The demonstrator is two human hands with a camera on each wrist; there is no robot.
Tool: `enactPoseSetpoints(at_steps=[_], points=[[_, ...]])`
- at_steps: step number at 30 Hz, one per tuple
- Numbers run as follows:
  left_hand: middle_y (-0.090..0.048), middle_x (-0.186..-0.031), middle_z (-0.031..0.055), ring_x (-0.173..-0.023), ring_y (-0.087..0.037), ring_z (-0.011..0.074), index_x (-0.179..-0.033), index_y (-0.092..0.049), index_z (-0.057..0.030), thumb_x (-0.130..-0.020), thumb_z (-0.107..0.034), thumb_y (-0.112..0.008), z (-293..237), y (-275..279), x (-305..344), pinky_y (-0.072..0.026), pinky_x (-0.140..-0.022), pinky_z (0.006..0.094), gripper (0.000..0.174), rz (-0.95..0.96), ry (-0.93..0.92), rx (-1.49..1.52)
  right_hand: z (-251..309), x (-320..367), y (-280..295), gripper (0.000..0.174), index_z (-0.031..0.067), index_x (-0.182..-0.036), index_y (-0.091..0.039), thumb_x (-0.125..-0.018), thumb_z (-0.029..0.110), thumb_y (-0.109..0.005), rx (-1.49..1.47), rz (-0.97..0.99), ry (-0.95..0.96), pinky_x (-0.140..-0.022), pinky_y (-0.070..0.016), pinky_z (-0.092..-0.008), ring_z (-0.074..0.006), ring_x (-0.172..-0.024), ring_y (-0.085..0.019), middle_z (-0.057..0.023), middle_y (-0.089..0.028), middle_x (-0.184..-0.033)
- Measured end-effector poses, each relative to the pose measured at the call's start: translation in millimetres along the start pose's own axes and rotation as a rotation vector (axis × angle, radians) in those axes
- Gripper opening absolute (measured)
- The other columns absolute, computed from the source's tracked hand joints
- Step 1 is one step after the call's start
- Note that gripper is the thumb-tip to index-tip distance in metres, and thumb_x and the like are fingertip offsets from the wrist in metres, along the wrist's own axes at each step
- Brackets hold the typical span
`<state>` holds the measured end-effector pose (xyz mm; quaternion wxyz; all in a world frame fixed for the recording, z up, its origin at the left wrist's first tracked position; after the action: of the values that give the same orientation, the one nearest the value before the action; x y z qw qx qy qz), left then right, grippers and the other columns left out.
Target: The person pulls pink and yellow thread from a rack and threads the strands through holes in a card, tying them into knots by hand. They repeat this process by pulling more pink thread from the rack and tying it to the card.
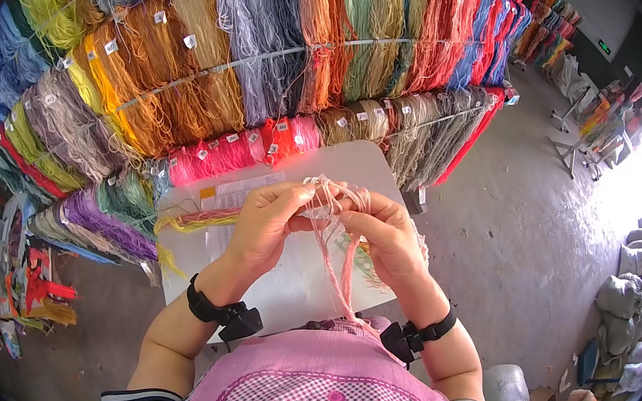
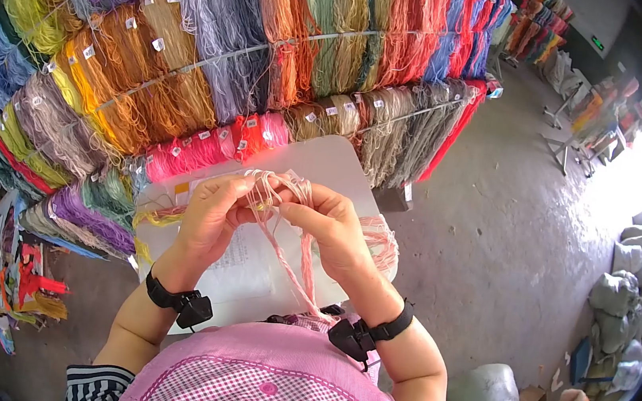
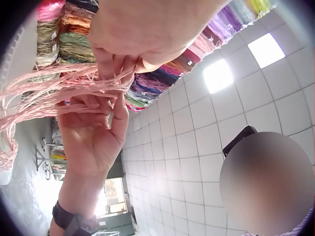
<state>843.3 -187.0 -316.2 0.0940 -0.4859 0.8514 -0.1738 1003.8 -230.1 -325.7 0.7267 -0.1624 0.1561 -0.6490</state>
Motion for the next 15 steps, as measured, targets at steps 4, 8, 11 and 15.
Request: enactPoseSetpoints(at_steps=[4,8,11,15], points=[[-0.069,-0.111,0.0093,-0.101,-0.066,0.017,-0.112,-0.068,0.0002,-0.098,-0.021,-0.054,5,2,0,-0.0562,-0.084,0.0328,0.029,0.019,-0.048,-0.014,2,-3,-11,0.018,-0.0006,-0.103,-0.068,-0.089,0.011,-0.067,0.066,-0.014,0.02,-0.084,-0.0443,-0.0243,-0.0075,-0.088,-0.059,-0.0024,-0.068,-0.098],[-0.067,-0.115,0.0107,-0.106,-0.064,0.0187,-0.117,-0.065,0.0008,-0.101,-0.024,-0.05,4,7,-2,-0.0558,-0.087,0.0344,0.033,-0.017,-0.031,0.022,-2,-9,-6,0.023,-0.0021,-0.105,-0.067,-0.09,0.015,-0.067,-0.091,-0.058,0.063,-0.087,-0.0448,-0.0254,-0.0084,-0.092,-0.06,-0.0037,-0.069,-0.1],[-0.065,-0.12,0.0116,-0.112,-0.062,0.0189,-0.122,-0.061,0.0017,-0.103,-0.029,-0.045,-3,1,-2,-0.055,-0.088,0.0333,0.04,-0.075,0.057,0.219,-10,-13,4,0.025,-0.003,-0.107,-0.066,-0.09,0.016,-0.069,-0.266,-0.016,-0.059,-0.089,-0.0446,-0.0268,-0.0089,-0.094,-0.06,-0.0041,-0.069,-0.1],[-0.063,-0.125,0.0122,-0.117,-0.059,0.0191,-0.128,-0.055,0.0027,-0.104,-0.034,-0.041,3,1,-5,-0.054,-0.089,0.0312,0.046,0.002,0.097,0.292,-11,-14,-11,0.023,-0.0006,-0.103,-0.068,-0.091,0.019,-0.068,0.119,0.027,-0.051,-0.09,-0.0439,-0.0278,-0.0088,-0.093,-0.059,-0.0035,-0.068,-0.099]])
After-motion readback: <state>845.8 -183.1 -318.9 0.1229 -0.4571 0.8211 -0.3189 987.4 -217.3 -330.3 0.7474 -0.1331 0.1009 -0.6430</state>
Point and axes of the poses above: each hand's wrist, its own x-axis away from the middle knuckle, its own y-axis out of the back of the hand, z = x × y, the point moved 4 cm from there along -x, towards the middle knuckle
